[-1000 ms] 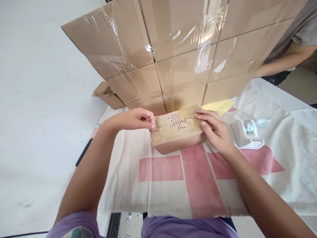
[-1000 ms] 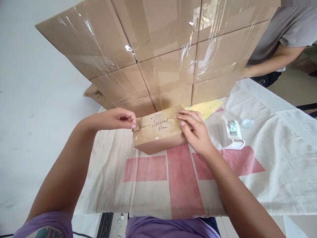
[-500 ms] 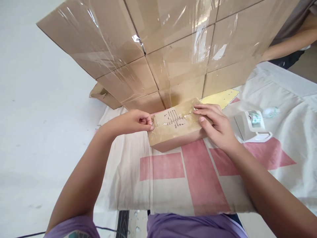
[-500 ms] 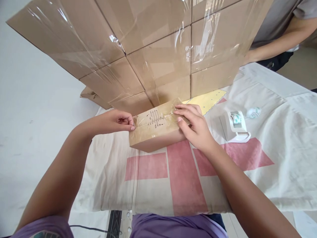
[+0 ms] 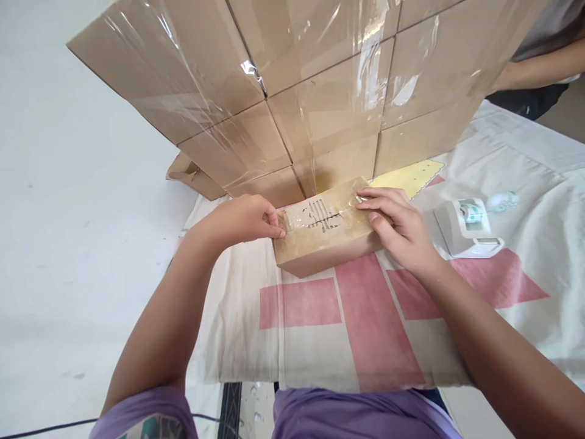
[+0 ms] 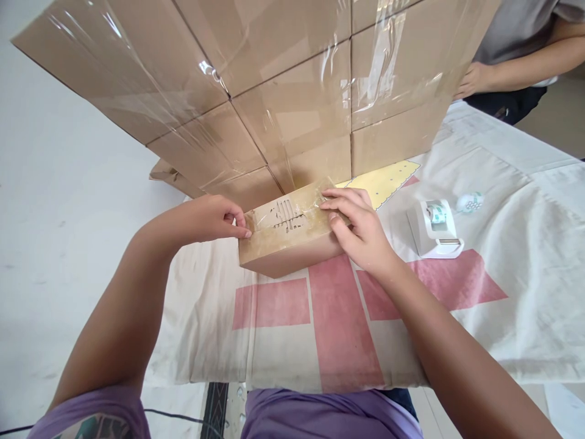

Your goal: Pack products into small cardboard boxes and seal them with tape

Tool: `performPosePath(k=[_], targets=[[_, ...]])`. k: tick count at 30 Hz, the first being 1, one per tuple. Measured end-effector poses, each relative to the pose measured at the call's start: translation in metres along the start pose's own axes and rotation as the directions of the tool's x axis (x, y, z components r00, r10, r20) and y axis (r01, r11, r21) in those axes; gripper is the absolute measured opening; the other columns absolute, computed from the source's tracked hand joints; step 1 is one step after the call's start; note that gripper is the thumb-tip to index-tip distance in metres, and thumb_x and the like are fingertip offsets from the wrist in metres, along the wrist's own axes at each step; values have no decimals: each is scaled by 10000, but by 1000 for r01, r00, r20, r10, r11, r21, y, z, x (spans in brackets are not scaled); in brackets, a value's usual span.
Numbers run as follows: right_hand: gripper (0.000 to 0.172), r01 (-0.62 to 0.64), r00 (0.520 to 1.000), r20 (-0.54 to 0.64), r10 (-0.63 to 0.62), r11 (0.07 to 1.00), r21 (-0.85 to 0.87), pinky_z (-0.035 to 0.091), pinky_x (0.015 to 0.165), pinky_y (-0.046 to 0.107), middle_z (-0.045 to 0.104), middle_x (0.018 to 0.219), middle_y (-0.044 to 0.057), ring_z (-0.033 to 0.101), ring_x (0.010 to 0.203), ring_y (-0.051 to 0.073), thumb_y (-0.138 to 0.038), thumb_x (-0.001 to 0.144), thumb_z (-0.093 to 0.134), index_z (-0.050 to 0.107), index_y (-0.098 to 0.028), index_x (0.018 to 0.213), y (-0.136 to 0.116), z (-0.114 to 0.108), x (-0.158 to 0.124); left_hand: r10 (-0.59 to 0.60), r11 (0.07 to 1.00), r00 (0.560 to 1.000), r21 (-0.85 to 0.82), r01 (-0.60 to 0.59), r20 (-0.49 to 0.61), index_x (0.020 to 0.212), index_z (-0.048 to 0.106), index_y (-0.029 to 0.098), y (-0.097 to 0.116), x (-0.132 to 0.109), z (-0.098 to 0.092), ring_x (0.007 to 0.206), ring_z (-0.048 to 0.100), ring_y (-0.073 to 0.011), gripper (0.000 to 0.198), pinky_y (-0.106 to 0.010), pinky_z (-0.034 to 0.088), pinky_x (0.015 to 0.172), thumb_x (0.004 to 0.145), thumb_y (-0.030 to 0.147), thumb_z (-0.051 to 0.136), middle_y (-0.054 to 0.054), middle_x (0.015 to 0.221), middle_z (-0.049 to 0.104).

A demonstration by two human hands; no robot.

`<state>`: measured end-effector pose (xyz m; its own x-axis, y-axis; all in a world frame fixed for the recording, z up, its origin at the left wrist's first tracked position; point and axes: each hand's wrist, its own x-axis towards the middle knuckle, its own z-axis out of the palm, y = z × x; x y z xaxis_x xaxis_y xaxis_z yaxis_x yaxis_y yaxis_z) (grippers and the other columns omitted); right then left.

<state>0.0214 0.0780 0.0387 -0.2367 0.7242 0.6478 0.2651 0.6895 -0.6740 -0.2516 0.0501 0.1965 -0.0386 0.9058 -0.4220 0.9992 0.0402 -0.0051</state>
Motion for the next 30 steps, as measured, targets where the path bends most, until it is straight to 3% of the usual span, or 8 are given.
performPosePath(k=[4,7,10,12,16,20,26,30], targets=[[260,-20,1000,10,20,1000,11,421,1143,594,690,1336,42,574,1296,298,-219,978,519,714,-290,1134,-2,0,1,-138,988,989,62,141,-57,839,698,244,-8,9,-5,820,645,-272,494,-330,355,655,656,700,746,-53,915,735],[294,-61,998,12,60,997,57,406,1173,570,668,1364,62,553,1337,299,-280,985,541,663,-291,1252,-5,0,-1,-170,985,979,-19,169,-116,966,696,249,-21,16,-1,902,663,-297,594,-343,410,690,677,769,699,-69,1038,735],[548,-145,989,51,138,975,170,354,1231,538,522,1541,83,454,1459,303,-356,949,628,496,-302,1478,-2,-1,-4,-124,971,976,-226,81,-181,1168,664,266,-33,17,14,1015,672,-304,672,-358,486,764,744,786,642,-78,1180,719],[799,-219,973,128,193,948,231,285,1271,535,348,1671,80,329,1547,307,-387,902,698,316,-319,1601,2,-4,-6,-51,925,987,-380,-11,-151,1316,603,275,-37,14,28,1113,659,-316,754,-382,526,860,756,778,651,-92,1308,681],[1093,-400,878,378,292,883,247,196,1292,554,107,1753,66,120,1618,320,-305,823,733,48,-339,1675,12,-15,-6,93,786,996,-614,-73,1,1475,493,356,-39,9,58,1298,581,-351,756,-408,571,913,835,742,605,-92,1527,544],[1185,-512,792,481,377,839,185,224,1274,563,154,1723,114,153,1603,355,-210,743,720,2,-311,1681,12,-23,-5,21,610,1000,-792,-4,12,1512,414,367,-38,15,83,1308,576,-362,756,-399,617,816,872,745,553,-105,1557,495],[1196,-511,816,461,347,807,296,376,1210,486,88,1752,70,167,1603,327,-204,750,749,8,-361,1675,5,-18,-18,72,512,996,-855,-85,-56,1515,368,340,-38,15,99,1329,575,-364,811,-394,619,830,841,738,583,-112,1571,475],[1216,-437,863,412,291,840,321,232,1274,469,104,1737,108,107,1615,309,-260,758,778,-16,-308,1679,10,-13,-23,96,492,992,-862,-121,-85,1541,333,344,-47,19,110,1396,526,-356,828,-438,573,984,853,740,569,-101,1606,454]])
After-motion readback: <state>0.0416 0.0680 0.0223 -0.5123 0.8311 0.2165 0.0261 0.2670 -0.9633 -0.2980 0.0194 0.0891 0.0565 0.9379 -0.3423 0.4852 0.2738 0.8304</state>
